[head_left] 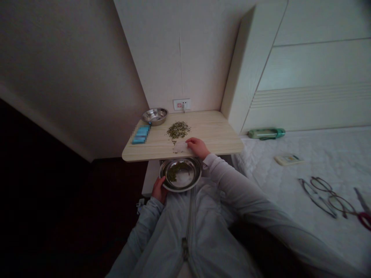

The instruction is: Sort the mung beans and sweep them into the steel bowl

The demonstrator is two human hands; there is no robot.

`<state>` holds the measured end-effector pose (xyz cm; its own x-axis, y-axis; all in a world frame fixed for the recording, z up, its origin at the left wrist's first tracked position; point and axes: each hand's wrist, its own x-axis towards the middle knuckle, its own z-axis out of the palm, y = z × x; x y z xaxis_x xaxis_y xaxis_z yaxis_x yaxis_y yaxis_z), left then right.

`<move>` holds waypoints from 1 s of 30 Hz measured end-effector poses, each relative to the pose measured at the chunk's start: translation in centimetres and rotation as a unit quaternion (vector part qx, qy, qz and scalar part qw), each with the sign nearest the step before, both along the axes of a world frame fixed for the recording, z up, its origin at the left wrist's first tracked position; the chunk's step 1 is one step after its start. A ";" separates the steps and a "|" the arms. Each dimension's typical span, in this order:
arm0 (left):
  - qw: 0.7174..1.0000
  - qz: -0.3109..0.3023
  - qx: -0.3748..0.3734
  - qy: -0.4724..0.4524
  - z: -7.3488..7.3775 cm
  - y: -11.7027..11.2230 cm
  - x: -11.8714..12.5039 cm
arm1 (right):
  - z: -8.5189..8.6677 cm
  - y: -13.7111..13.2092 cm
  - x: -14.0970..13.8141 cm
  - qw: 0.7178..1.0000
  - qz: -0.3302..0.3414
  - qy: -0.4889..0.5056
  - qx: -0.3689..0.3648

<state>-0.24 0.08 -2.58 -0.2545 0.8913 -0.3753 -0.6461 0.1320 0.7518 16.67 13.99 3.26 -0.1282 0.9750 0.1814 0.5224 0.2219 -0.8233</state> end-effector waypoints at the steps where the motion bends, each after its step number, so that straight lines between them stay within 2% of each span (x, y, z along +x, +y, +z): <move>1: 1.000 0.000 -0.004 -0.005 0.1 0.0 0.0 | 0.0 0.0 0.0 1.000 -0.001 -0.003 0.002; 9: 1.000 0.001 -0.023 -0.017 0.2 0.1 0.0 | 0.4 -0.3 0.0 0.999 0.019 -0.030 -0.002; 20: 1.000 -0.003 -0.012 -0.009 0.5 0.1 0.2 | 0.7 -0.4 0.1 0.999 0.029 -0.032 -0.019; 30: 0.999 -0.007 -0.038 0.000 -0.1 0.1 -0.1 | 0.6 -0.5 0.1 0.998 0.054 -0.027 -0.016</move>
<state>-0.32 0.13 -2.72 -0.2422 0.8638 -0.4419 -0.6436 0.1978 0.7394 16.80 13.51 3.85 -0.2424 0.9599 0.1407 0.5399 0.2539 -0.8025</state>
